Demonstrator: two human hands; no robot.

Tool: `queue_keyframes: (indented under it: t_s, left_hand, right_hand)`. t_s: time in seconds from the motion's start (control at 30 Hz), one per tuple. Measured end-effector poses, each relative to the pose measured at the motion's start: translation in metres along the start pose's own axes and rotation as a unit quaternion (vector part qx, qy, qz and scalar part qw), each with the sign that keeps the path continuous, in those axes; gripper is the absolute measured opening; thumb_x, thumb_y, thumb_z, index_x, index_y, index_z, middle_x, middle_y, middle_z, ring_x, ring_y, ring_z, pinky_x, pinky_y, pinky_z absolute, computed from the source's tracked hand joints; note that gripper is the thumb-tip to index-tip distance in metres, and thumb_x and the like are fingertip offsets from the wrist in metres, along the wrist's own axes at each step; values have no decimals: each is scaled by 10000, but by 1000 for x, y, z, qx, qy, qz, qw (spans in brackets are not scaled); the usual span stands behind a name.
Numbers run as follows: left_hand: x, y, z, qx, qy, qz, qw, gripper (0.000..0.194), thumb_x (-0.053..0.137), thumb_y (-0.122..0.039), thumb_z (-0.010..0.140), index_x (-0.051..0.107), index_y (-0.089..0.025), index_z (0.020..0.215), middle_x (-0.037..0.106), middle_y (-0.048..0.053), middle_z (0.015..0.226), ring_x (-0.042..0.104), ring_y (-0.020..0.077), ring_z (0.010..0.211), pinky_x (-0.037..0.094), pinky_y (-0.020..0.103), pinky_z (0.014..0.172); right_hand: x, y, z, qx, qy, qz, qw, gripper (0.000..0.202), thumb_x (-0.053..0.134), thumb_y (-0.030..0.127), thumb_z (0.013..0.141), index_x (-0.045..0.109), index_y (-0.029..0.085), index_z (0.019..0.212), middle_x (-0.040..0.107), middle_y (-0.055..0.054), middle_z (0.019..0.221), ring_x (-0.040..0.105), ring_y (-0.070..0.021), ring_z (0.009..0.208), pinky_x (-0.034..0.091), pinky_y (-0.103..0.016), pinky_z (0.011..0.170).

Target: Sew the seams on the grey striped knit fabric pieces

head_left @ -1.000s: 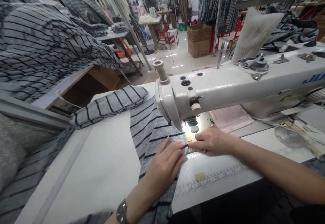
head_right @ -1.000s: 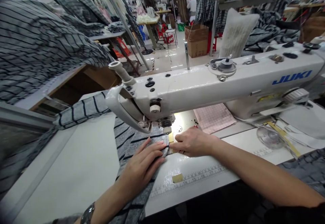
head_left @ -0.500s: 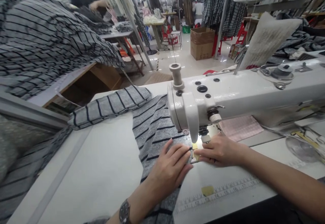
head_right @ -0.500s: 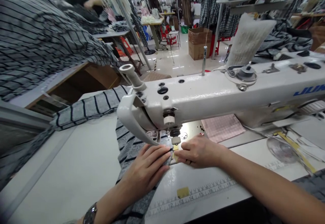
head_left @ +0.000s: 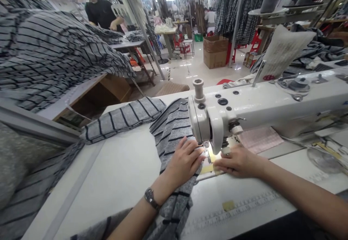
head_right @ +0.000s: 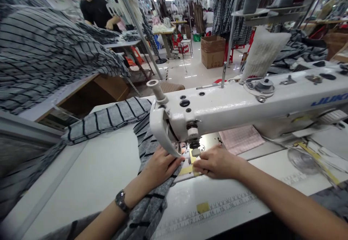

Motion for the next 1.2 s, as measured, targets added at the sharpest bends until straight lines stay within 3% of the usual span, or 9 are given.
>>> queue_keyframes:
  t_s: [0.13,0.23,0.33,0.47,0.53,0.77,0.97,1.07,1.2]
  left_hand:
    - [-22,-43,-49,-6,4,-36,999,256,413,-279,1014,607,-167,1136,695,108,1150,628,229,1140,470,463,1060]
    - [-40,-72,-76,13,32,-62,997,257,409,-265,1017,594,-180,1174,684,90,1202,596,186,1205,421,390,1123]
    - [-43,-55,-63,-1,44,-25,999,222,429,-225,1006,621,-194,1114,699,72,1146,638,188,1117,436,438,1109]
    - [-24,1,-21,-14,47,95,994,259,411,-210,1005,660,-148,1043,696,107,1117,653,247,1056,534,483,979]
    - [-18,11,-16,-22,39,109,993,288,397,-217,1006,659,-110,1060,682,151,1133,649,273,1062,565,468,925]
    - [-23,-35,-45,11,80,122,989,244,458,-224,983,648,-109,1084,676,145,1146,637,286,1049,583,419,851]
    - [-22,-10,-22,0,86,113,990,214,443,-159,972,655,-161,945,698,71,966,652,232,881,568,379,750]
    - [-20,-8,-21,-5,60,113,992,211,445,-166,977,655,-162,959,691,77,975,650,239,917,555,407,814]
    - [-18,-30,-31,2,33,90,995,214,440,-160,980,644,-166,1046,691,83,1017,648,228,970,540,420,883]
  right_hand:
    - [-5,46,-19,48,74,6,996,169,465,183,981,633,185,976,594,7,707,460,-143,534,210,-317,503]
    - [-4,97,-34,26,143,44,988,285,533,110,909,568,154,1189,628,-2,790,537,-170,606,292,-327,531]
    - [3,125,-27,23,136,16,990,447,547,81,877,480,114,1318,635,-16,796,561,-195,615,332,-341,537]
    - [17,130,-6,48,104,-45,992,346,556,127,884,526,117,1229,615,-33,751,549,-208,575,274,-339,469]
    - [17,133,-9,70,89,-50,992,258,589,135,854,567,130,1111,613,-38,746,550,-203,572,270,-336,463]
    - [6,152,-79,170,20,-4,985,253,506,40,761,579,190,951,592,11,652,520,-162,460,280,-306,446]
    - [-2,141,-82,186,-51,9,981,347,358,45,892,543,129,1172,572,8,649,528,-147,487,287,-281,450]
    - [-6,134,-73,170,-18,-31,985,436,410,25,833,504,110,1250,597,-9,696,547,-173,509,276,-310,460]
    - [-12,129,-67,110,79,-2,991,424,525,12,772,534,162,1167,615,12,726,547,-166,545,281,-318,485]
Point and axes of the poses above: each hand's wrist, its own z-axis towards the middle knuckle, its own x-axis out of the palm, y = z × x, the point moved 6 cm from there along z, towards the middle knuckle
